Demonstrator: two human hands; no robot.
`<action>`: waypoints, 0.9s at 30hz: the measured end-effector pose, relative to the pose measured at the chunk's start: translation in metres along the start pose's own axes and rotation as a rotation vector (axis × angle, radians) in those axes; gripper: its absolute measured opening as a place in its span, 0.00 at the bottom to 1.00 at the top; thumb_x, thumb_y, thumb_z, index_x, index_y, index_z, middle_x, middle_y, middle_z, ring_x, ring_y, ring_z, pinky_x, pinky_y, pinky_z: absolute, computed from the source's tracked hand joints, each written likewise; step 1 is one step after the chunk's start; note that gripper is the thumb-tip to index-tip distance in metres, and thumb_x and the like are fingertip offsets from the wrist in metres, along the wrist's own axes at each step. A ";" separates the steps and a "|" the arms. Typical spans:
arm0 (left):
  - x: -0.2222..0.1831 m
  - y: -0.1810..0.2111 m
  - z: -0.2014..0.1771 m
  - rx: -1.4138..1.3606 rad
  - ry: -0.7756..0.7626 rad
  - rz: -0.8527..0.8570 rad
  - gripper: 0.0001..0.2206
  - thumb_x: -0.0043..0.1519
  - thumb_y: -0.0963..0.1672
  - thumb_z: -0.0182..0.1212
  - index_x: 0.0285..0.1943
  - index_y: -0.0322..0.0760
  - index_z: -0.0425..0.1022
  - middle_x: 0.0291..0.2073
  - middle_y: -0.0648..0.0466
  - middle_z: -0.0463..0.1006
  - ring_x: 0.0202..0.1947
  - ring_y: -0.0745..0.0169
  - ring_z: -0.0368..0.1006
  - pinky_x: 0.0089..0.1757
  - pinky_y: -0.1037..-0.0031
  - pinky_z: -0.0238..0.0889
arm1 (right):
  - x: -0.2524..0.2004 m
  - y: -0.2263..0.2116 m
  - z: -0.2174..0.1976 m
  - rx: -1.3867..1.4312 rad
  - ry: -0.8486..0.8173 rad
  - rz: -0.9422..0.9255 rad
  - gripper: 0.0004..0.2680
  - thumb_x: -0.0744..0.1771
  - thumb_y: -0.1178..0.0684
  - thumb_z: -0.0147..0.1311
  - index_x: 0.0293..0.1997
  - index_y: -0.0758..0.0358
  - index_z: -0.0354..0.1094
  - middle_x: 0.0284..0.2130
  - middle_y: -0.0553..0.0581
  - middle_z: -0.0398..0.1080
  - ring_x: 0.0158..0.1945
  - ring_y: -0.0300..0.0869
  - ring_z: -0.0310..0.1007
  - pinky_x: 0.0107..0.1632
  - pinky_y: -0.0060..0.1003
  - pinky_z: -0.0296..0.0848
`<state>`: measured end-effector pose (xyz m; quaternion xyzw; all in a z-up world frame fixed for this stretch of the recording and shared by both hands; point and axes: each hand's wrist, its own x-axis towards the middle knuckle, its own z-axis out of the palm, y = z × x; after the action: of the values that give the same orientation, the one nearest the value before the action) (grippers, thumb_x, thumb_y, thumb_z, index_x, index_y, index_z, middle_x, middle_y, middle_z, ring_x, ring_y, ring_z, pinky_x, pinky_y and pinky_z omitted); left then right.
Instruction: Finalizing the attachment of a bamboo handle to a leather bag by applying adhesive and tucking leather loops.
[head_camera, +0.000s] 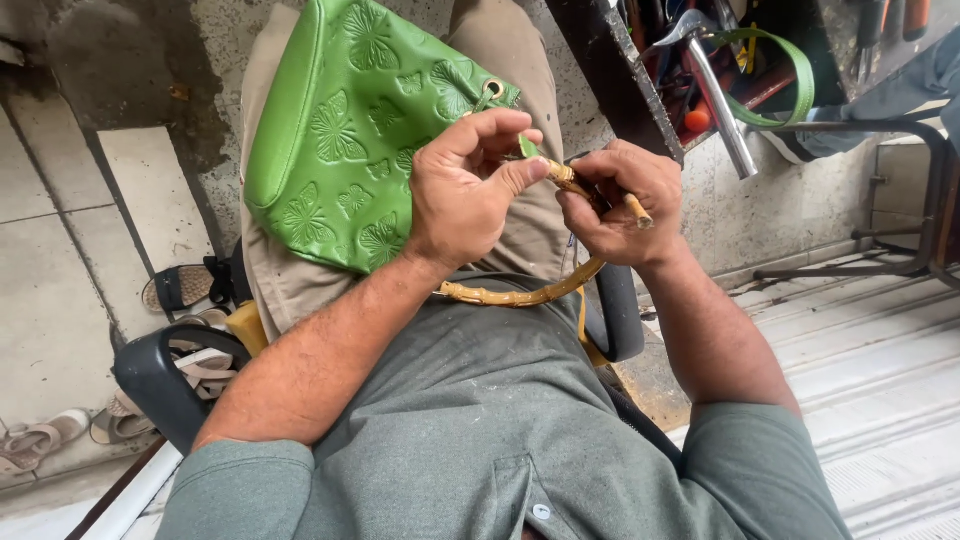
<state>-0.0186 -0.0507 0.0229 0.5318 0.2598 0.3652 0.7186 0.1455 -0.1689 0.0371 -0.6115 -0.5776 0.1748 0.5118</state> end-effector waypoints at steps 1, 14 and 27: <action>0.001 -0.004 -0.001 -0.085 -0.003 -0.040 0.16 0.59 0.38 0.75 0.55 0.32 0.77 0.41 0.49 0.84 0.43 0.68 0.81 0.44 0.80 0.77 | -0.001 0.001 0.000 0.006 0.002 -0.005 0.08 0.61 0.66 0.68 0.39 0.74 0.76 0.21 0.59 0.68 0.16 0.40 0.58 0.21 0.34 0.62; 0.025 -0.049 0.001 -0.521 0.031 -0.340 0.12 0.57 0.36 0.71 0.47 0.32 0.74 0.31 0.54 0.75 0.29 0.66 0.72 0.32 0.77 0.73 | 0.002 0.017 0.009 -0.103 -0.068 0.001 0.05 0.63 0.62 0.59 0.38 0.72 0.69 0.25 0.60 0.65 0.24 0.43 0.57 0.30 0.36 0.57; 0.026 0.005 0.004 -0.289 -0.138 -0.281 0.21 0.59 0.41 0.69 0.57 0.28 0.65 0.35 0.45 0.85 0.36 0.61 0.82 0.43 0.70 0.80 | 0.016 -0.017 0.025 -0.480 0.175 -0.081 0.08 0.67 0.60 0.66 0.47 0.68 0.70 0.38 0.60 0.74 0.23 0.39 0.58 0.26 0.33 0.61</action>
<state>-0.0008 -0.0313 0.0292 0.4054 0.2267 0.2576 0.8473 0.1207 -0.1476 0.0465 -0.7044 -0.5802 -0.0414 0.4067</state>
